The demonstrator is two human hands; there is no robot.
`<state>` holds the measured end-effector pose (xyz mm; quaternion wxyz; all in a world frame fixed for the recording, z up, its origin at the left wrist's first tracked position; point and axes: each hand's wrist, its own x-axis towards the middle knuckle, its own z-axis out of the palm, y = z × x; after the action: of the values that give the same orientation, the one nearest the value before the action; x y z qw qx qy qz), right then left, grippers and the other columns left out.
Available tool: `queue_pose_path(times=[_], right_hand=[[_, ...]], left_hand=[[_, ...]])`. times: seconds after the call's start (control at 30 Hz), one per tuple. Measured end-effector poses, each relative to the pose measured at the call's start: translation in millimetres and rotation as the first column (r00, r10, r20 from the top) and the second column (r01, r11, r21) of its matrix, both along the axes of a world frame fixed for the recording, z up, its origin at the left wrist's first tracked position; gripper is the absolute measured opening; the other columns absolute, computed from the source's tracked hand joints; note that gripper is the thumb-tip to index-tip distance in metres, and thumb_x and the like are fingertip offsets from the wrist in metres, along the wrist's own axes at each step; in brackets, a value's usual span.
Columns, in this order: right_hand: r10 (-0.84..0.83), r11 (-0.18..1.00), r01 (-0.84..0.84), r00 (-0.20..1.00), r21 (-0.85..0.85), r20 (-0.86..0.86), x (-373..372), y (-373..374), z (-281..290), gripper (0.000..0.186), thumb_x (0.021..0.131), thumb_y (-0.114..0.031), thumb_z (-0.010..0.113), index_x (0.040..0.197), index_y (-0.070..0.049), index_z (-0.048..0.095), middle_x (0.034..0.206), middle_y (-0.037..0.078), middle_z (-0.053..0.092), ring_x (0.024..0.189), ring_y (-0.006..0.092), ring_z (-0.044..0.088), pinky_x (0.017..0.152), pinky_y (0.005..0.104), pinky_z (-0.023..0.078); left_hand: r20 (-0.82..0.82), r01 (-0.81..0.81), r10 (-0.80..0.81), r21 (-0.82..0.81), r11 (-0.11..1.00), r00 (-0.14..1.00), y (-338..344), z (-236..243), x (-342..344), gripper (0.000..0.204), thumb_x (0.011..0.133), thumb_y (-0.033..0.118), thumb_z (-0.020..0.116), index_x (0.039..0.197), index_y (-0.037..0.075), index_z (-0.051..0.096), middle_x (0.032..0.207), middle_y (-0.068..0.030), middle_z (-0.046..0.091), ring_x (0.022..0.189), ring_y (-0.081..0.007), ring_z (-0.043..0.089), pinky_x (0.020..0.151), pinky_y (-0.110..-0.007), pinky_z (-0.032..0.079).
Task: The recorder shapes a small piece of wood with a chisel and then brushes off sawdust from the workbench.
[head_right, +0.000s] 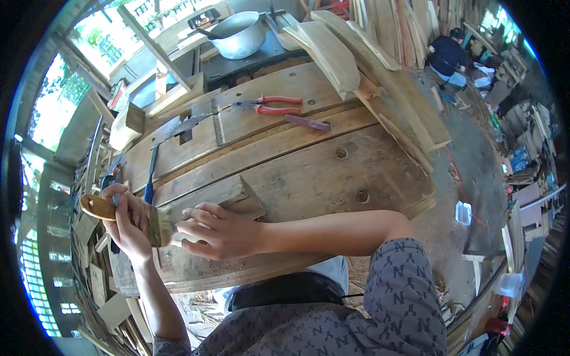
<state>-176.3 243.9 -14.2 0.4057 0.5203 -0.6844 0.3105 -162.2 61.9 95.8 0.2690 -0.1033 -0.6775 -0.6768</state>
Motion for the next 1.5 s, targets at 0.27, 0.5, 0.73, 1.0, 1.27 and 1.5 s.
queue_pose_path(times=[0.27, 0.5, 0.73, 1.0, 1.27, 1.5], right_hand=[[0.184, 0.98, -0.183, 0.983, -0.076, 0.016, 1, -4, -11, 0.026, 0.091, -0.028, 0.067, 0.11, -0.01, 0.067, 0.126, 0.009, 0.06, 0.116, 0.0315, 0.054, 0.102, 0.0479, 0.043], [0.29, 0.929, -0.297, 0.955, -0.22, -0.064, 5, 2, -3, 0.024, 0.091, -0.026, 0.068, 0.102, -0.005, 0.07, 0.121, 0.007, 0.062, 0.114, 0.0298, 0.053, 0.102, 0.0451, 0.043], [0.295, 0.891, -0.351, 0.93, -0.289, -0.22, -2, 2, 4, 0.015, 0.086, -0.023, 0.068, 0.088, -0.009, 0.07, 0.106, 0.001, 0.064, 0.107, 0.0233, 0.057, 0.101, 0.0434, 0.043], [0.501, 0.865, -0.478, 0.834, 0.15, -0.23, 7, -10, -17, 0.016, 0.084, -0.022, 0.061, 0.071, -0.014, 0.059, 0.077, 0.001, 0.06, 0.09, 0.0201, 0.06, 0.095, 0.0407, 0.046], [0.398, 0.857, -0.335, 0.913, 0.392, -0.091, 13, -25, -37, 0.016, 0.089, -0.018, 0.058, 0.082, -0.009, 0.07, 0.087, 0.007, 0.07, 0.101, 0.0251, 0.063, 0.091, 0.0438, 0.047], [0.408, 0.845, -0.412, 0.909, 0.34, 0.088, 7, -7, -22, 0.022, 0.089, -0.022, 0.059, 0.075, -0.007, 0.068, 0.088, 0.01, 0.068, 0.096, 0.0264, 0.062, 0.084, 0.0394, 0.048]], left_hand=[[-0.018, 0.024, -0.026, -0.107, 0.994, 0.999, 51, -5, -6, 0.013, 0.107, 0.013, 0.047, 0.113, 0.004, 0.054, 0.058, 0.0061, 0.038, 0.046, -0.0022, 0.028, 0.043, -0.022, 0.019], [0.104, 0.045, -0.036, -0.086, 0.995, 0.994, 75, 5, -22, 0.014, 0.106, 0.01, 0.044, 0.114, 0.004, 0.053, 0.061, 0.0046, 0.037, 0.049, -0.0043, 0.031, 0.048, -0.022, 0.027], [0.065, -0.056, 0.07, -0.192, 0.98, 0.995, 84, 1, -21, 0.014, 0.105, 0.008, 0.044, 0.113, 0.002, 0.053, 0.062, 0.0044, 0.037, 0.05, -0.004, 0.032, 0.048, -0.021, 0.027], [0.099, -0.101, 0.14, -0.323, 0.941, 0.985, 95, 2, -23, 0.015, 0.103, 0.008, 0.045, 0.111, 0.003, 0.056, 0.062, 0.0054, 0.038, 0.051, -0.0022, 0.031, 0.048, -0.021, 0.024], [0.087, -0.01, 0.023, -0.151, 0.988, 0.996, 132, 2, -33, 0.016, 0.101, 0.006, 0.044, 0.109, 0.002, 0.057, 0.062, 0.0048, 0.037, 0.052, -0.0045, 0.032, 0.048, -0.022, 0.024], [0.083, 0.107, -0.108, 0.014, 0.994, 0.991, 123, 1, -39, 0.015, 0.102, 0.008, 0.044, 0.11, 0.002, 0.055, 0.06, 0.0025, 0.038, 0.049, -0.0067, 0.031, 0.052, -0.026, 0.033]])
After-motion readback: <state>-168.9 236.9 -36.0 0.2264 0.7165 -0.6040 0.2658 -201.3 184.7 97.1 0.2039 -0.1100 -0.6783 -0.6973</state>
